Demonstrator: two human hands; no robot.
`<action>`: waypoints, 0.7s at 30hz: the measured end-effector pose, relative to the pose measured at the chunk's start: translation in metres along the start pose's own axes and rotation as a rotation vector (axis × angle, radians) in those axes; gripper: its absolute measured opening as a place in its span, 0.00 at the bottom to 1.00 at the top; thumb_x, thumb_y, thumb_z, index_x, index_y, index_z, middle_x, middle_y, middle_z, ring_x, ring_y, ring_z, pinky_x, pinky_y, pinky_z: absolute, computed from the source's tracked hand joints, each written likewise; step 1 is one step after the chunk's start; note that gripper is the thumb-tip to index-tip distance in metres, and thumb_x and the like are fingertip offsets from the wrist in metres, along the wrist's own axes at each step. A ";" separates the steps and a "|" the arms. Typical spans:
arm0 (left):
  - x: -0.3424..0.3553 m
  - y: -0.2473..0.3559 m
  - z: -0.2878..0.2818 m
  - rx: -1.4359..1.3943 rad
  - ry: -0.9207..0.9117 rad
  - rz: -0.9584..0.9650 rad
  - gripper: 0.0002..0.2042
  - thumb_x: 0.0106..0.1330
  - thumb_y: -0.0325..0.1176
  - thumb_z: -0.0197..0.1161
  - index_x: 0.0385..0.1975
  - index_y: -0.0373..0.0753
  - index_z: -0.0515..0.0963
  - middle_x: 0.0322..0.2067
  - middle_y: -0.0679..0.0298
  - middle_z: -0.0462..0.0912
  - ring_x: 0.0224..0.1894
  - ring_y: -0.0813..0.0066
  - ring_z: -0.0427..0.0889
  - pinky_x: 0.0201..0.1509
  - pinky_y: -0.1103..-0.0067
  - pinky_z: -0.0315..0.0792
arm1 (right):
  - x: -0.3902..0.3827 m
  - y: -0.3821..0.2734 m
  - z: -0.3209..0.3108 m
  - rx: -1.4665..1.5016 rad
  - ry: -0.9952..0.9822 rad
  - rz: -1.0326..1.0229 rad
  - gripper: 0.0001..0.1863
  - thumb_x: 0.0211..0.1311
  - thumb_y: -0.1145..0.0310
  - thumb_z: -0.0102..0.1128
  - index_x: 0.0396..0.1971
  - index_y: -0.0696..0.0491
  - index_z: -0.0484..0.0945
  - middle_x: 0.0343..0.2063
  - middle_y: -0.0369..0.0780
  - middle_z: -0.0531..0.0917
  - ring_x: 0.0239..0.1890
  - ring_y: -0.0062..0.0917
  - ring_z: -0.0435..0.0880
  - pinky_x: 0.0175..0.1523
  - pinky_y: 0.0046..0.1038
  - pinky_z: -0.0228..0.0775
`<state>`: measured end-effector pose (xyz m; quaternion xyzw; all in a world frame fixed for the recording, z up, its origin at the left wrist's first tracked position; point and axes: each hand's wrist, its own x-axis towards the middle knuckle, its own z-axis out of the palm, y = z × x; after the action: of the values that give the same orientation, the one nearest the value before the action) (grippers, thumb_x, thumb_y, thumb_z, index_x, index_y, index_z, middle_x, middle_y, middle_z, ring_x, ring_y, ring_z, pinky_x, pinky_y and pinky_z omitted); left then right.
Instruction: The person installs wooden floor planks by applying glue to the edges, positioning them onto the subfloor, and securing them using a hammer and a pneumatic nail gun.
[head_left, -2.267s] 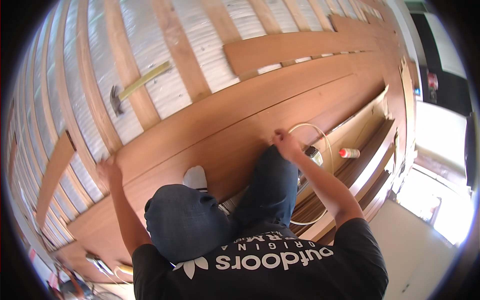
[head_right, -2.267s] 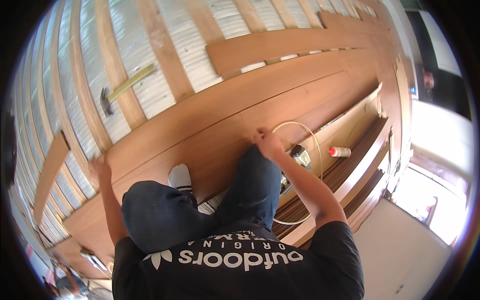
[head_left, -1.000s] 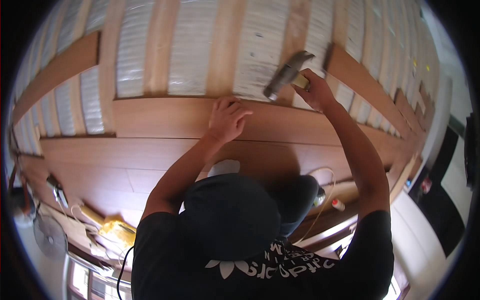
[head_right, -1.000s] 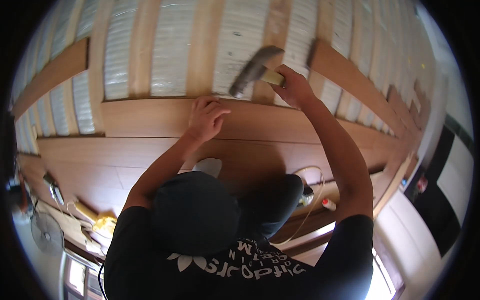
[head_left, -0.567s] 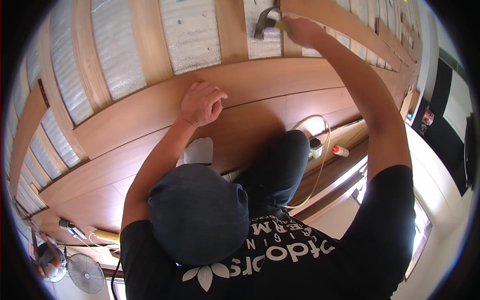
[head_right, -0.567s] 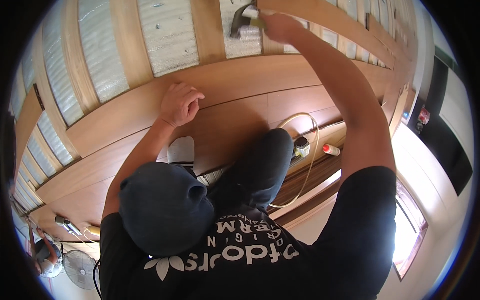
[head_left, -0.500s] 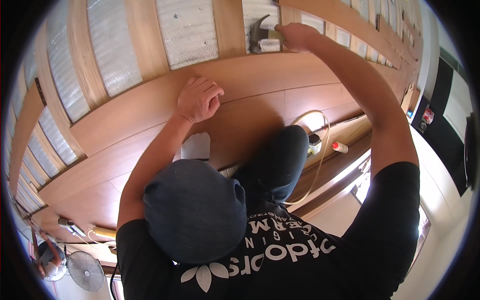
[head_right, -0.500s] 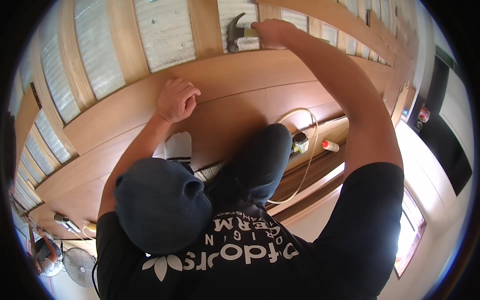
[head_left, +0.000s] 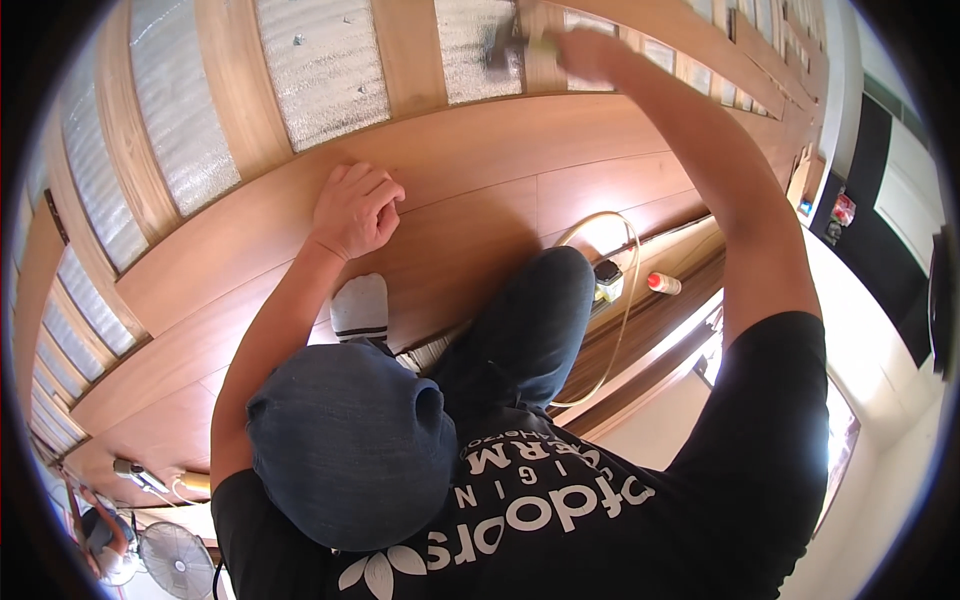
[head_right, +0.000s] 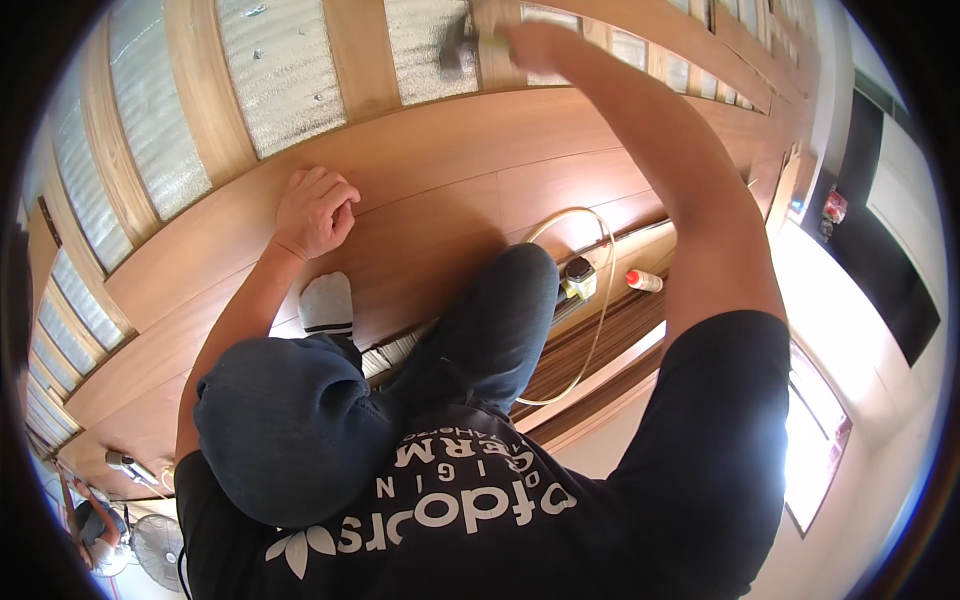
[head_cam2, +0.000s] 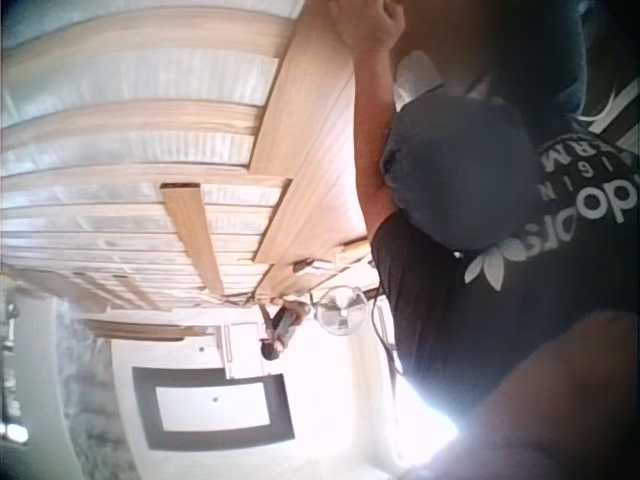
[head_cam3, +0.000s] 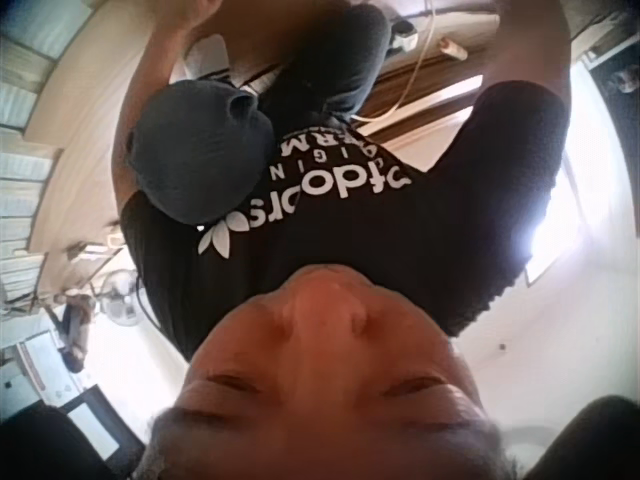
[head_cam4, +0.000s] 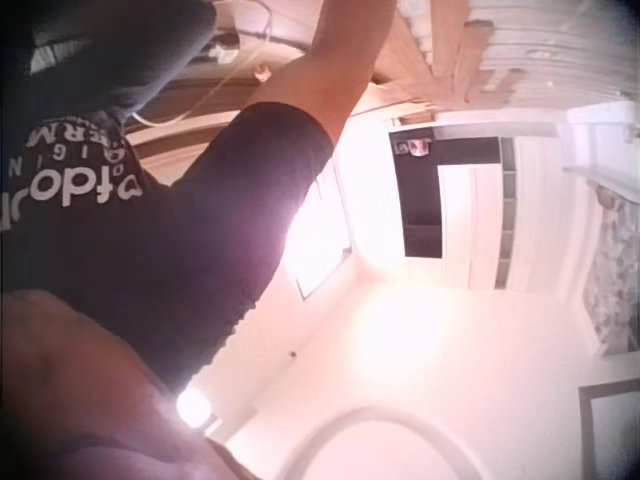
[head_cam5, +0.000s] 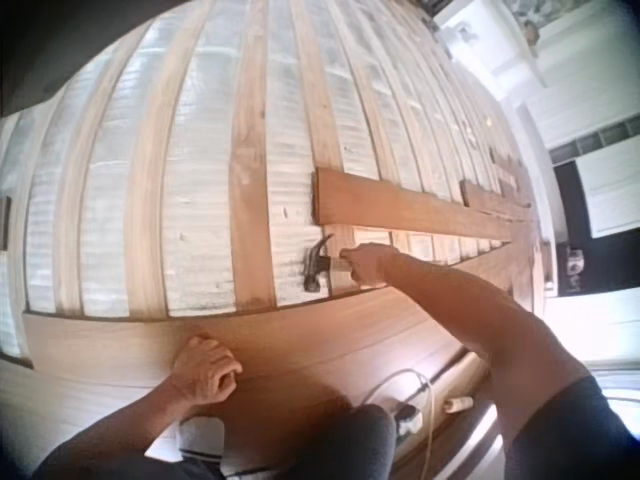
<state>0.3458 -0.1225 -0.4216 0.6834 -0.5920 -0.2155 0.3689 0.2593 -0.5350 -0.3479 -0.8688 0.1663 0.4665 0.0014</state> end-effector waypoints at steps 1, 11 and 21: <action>0.000 0.000 -0.001 0.006 -0.023 -0.005 0.08 0.51 0.25 0.64 0.28 0.49 0.77 0.29 0.72 0.78 0.37 0.68 0.77 0.46 0.70 0.68 | -0.008 -0.004 0.009 -0.076 -0.100 -0.028 0.29 0.68 0.68 0.53 0.70 0.47 0.67 0.51 0.48 0.86 0.53 0.46 0.85 0.56 0.47 0.78; -0.006 -0.001 0.000 0.021 -0.040 0.012 0.08 0.50 0.25 0.64 0.27 0.49 0.76 0.29 0.73 0.77 0.37 0.70 0.75 0.45 0.72 0.67 | -0.002 0.012 -0.023 -0.223 -0.184 -0.085 0.28 0.69 0.68 0.54 0.70 0.43 0.68 0.54 0.47 0.84 0.56 0.44 0.83 0.57 0.49 0.77; -0.003 -0.002 -0.005 0.098 -0.116 0.035 0.06 0.52 0.29 0.64 0.28 0.48 0.76 0.31 0.69 0.78 0.39 0.61 0.77 0.44 0.64 0.67 | -0.035 -0.004 0.020 0.214 0.083 -0.031 0.26 0.65 0.65 0.56 0.64 0.45 0.71 0.51 0.52 0.85 0.54 0.50 0.84 0.55 0.51 0.77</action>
<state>0.3503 -0.1186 -0.4199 0.6765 -0.6341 -0.2188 0.3039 0.2262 -0.5178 -0.3311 -0.8846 0.2016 0.4096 0.0946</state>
